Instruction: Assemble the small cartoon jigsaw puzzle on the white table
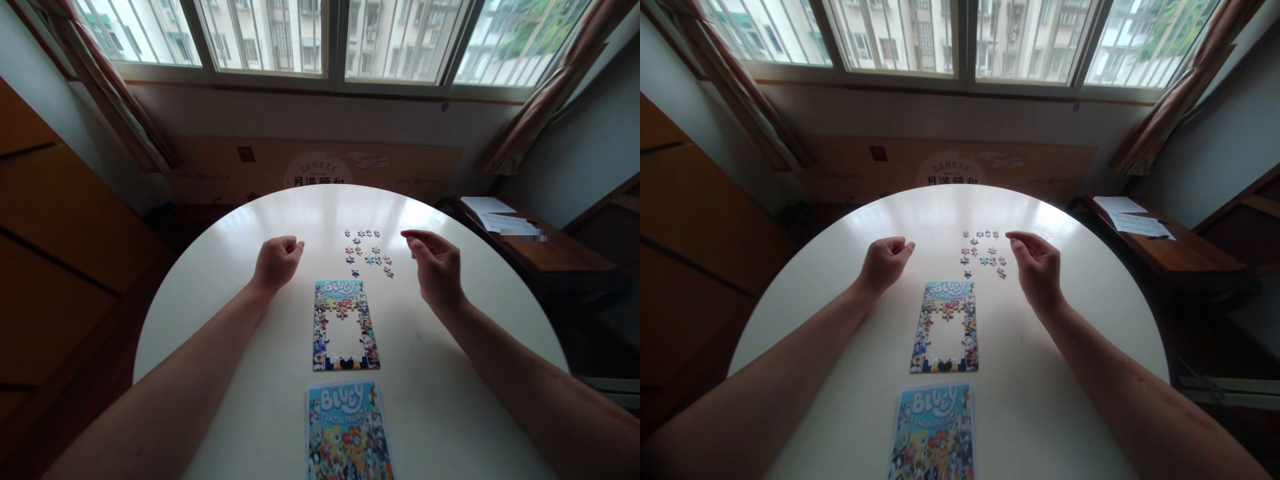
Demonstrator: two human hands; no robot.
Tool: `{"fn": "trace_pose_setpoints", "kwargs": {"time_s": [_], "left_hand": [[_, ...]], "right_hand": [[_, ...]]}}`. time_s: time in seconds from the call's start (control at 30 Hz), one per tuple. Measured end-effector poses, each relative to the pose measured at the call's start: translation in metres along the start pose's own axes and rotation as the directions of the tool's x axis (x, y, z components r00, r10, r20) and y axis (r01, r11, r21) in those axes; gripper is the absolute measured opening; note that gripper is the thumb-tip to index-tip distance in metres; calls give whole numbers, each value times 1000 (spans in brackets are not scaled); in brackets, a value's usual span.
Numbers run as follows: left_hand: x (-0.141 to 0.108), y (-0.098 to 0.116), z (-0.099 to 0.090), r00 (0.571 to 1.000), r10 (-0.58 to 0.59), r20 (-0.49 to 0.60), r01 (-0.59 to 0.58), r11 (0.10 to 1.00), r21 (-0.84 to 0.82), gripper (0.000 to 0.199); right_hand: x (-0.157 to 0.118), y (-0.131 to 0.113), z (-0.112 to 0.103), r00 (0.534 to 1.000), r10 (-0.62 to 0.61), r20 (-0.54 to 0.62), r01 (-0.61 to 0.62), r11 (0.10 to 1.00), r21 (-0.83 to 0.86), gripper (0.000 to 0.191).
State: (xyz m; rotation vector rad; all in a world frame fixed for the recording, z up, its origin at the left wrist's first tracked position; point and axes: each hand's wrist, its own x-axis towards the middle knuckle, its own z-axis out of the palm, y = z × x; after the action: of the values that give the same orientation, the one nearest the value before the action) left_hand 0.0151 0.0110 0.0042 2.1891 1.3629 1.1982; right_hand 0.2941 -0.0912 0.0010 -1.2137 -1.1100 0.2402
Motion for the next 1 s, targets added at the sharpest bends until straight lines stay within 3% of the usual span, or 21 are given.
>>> {"fn": "trace_pose_setpoints", "kwargs": {"time_s": [0.13,0.27,0.47,0.63,1.0], "left_hand": [[2,3,-6,997,41,-65,-36,996,78,46],[2,4,-10,994,49,-98,-40,995,91,39],[5,1,-9,992,11,-129,-3,998,57,20],[8,-7,-3,983,10,-182,-10,1000,1,5],[14,-25,5,967,8,-254,-16,999,-31,19]], "right_hand": [[13,6,-6,996,-30,-87,27,999,-33,22],[25,15,-13,983,26,-181,-25,1000,8,24],[32,24,-17,973,83,-213,-77,996,37,32],[37,42,-20,982,3,-188,-20,996,-87,33],[53,86,-24,953,-204,-225,128,942,-311,28]]}}
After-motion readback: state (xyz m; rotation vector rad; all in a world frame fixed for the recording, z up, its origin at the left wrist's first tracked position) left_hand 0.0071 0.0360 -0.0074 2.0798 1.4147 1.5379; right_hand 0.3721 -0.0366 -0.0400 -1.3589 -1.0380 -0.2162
